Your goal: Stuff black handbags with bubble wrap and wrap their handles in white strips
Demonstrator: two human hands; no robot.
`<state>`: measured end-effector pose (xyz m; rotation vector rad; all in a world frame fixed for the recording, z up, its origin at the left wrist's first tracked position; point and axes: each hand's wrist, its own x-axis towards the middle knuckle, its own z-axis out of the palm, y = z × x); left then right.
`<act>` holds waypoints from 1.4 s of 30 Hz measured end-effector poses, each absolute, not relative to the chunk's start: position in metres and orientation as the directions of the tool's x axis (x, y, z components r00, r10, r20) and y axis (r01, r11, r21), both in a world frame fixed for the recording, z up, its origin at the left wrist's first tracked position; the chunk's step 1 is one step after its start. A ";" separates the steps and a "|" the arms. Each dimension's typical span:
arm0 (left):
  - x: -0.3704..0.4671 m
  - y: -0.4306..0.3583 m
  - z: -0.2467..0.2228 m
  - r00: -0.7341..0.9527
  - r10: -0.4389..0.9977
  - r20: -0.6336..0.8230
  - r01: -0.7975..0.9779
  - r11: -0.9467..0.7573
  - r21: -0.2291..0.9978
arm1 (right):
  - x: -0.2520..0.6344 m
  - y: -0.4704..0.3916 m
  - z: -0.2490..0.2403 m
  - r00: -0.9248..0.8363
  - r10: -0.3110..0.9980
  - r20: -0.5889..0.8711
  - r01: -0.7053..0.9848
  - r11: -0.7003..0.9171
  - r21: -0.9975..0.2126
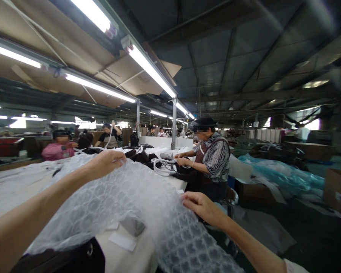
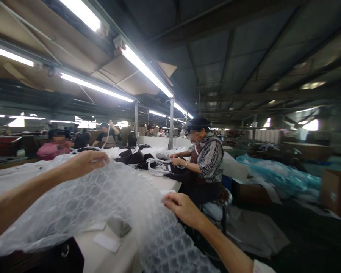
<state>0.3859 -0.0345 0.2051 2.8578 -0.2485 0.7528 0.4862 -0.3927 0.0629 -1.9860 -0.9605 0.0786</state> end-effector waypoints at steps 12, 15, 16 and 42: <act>0.393 -0.037 0.198 0.886 -0.124 0.447 -0.235 -0.951 0.201 | 0.477 -0.423 0.095 0.688 0.644 0.334 0.625 -0.291 -0.725; 0.395 -0.044 0.190 0.897 -0.156 0.414 -0.269 -0.935 0.230 | 0.466 -0.438 0.109 0.684 0.668 0.293 0.615 -0.312 -0.724; 0.397 -0.046 0.187 0.899 -0.166 0.405 -0.280 -0.930 0.239 | 0.463 -0.442 0.113 0.689 0.670 0.274 0.603 -0.321 -0.730; 0.387 -0.215 0.172 0.791 -0.572 0.217 -0.609 -0.771 0.185 | 0.445 -0.453 0.122 0.655 0.709 0.262 0.669 -0.384 -0.636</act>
